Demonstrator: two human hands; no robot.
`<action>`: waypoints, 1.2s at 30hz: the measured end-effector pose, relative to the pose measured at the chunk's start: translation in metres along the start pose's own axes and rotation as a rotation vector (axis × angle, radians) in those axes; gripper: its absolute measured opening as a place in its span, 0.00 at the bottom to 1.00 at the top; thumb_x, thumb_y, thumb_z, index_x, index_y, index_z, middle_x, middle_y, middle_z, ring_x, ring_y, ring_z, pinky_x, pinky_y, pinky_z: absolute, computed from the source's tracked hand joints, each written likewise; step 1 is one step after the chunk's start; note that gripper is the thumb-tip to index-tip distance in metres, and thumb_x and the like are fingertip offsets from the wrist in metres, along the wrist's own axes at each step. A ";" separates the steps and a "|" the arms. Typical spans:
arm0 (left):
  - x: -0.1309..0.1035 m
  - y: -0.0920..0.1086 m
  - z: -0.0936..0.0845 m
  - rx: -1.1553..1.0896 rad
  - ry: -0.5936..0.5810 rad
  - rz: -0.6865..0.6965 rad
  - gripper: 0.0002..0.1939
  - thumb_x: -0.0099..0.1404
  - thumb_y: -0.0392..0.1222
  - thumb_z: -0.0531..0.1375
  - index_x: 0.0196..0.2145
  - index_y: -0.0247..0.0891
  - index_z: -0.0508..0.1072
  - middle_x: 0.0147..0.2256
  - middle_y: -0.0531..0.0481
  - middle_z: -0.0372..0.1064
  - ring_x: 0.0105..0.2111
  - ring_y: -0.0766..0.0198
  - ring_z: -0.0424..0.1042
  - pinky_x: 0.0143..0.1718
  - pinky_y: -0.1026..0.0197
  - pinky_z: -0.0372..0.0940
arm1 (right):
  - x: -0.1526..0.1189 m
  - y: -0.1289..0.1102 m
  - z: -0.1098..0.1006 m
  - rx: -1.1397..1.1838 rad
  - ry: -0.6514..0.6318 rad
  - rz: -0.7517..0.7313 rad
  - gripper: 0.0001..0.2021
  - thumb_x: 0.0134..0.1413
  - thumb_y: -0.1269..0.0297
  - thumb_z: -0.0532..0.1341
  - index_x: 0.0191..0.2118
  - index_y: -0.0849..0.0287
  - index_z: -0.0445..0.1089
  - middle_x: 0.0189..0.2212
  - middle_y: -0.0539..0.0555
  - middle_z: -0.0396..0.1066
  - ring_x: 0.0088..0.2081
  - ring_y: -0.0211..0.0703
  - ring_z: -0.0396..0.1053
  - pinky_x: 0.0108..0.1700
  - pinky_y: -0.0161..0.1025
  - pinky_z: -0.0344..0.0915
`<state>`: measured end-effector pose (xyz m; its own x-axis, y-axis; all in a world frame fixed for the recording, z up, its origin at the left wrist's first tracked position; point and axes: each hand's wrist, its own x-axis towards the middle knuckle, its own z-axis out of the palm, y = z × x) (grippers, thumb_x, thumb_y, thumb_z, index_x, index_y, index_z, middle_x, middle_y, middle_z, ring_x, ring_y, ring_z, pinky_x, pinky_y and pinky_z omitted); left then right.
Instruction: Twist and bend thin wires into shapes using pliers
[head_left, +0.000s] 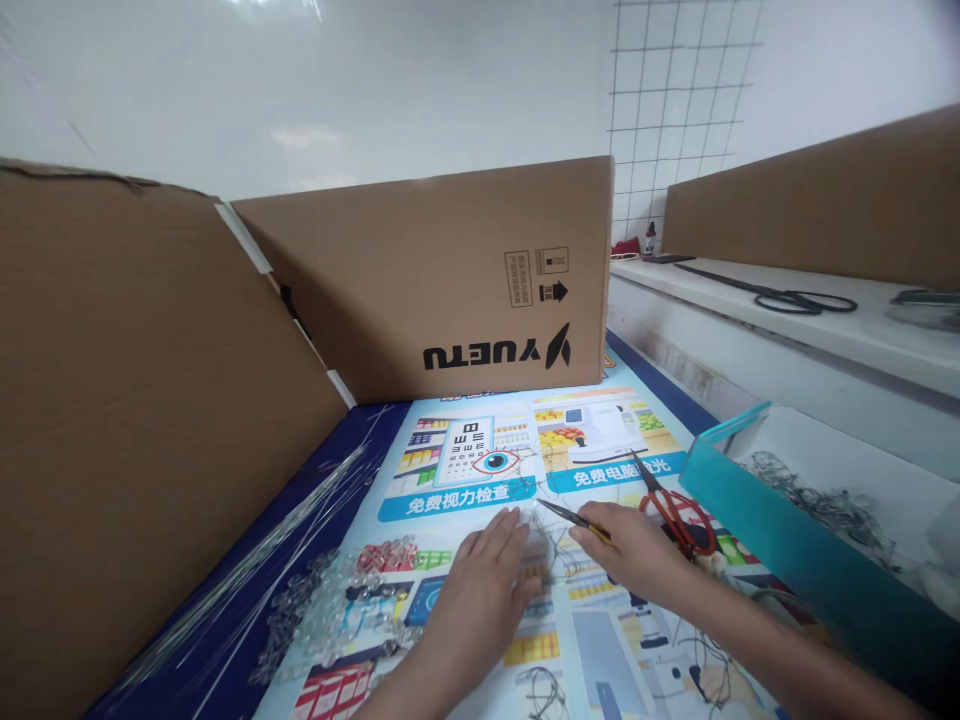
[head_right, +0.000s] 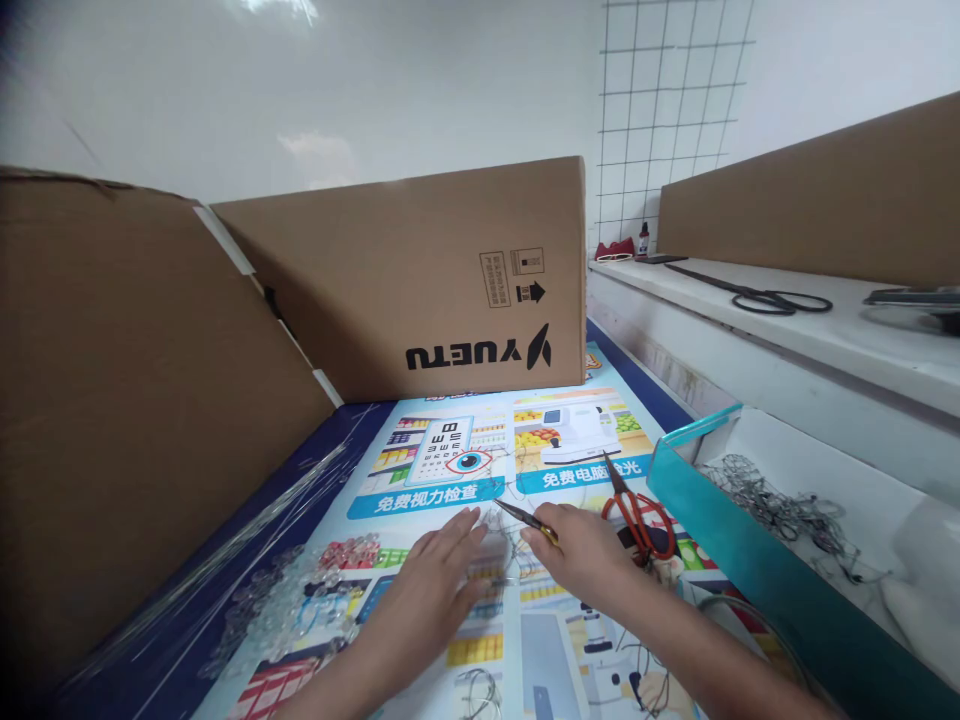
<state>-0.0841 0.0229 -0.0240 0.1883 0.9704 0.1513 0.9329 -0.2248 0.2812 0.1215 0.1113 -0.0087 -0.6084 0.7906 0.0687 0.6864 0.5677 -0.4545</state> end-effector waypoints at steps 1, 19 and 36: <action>0.000 0.001 0.002 0.000 -0.040 -0.003 0.24 0.64 0.44 0.53 0.57 0.41 0.58 0.61 0.43 0.48 0.60 0.49 0.48 0.57 0.43 0.48 | 0.000 0.000 0.002 -0.010 -0.006 0.000 0.14 0.59 0.54 0.48 0.31 0.57 0.62 0.28 0.51 0.69 0.31 0.39 0.66 0.29 0.32 0.51; -0.009 -0.006 0.012 -0.015 -0.140 0.085 0.26 0.65 0.47 0.52 0.60 0.52 0.53 0.63 0.47 0.40 0.62 0.47 0.39 0.56 0.39 0.45 | -0.001 0.000 0.012 -0.207 -0.019 0.033 0.15 0.60 0.53 0.47 0.35 0.57 0.64 0.31 0.54 0.69 0.33 0.43 0.68 0.30 0.34 0.52; -0.008 -0.006 0.010 -0.054 -0.167 0.076 0.25 0.65 0.49 0.52 0.59 0.51 0.55 0.63 0.45 0.41 0.62 0.45 0.38 0.57 0.38 0.43 | -0.003 -0.004 0.017 -0.355 -0.017 0.074 0.16 0.60 0.52 0.47 0.38 0.57 0.66 0.32 0.56 0.69 0.33 0.47 0.68 0.29 0.36 0.51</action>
<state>-0.0883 0.0173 -0.0359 0.3100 0.9506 0.0160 0.8972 -0.2981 0.3258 0.1138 0.1033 -0.0219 -0.5565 0.8303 0.0306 0.8225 0.5558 -0.1206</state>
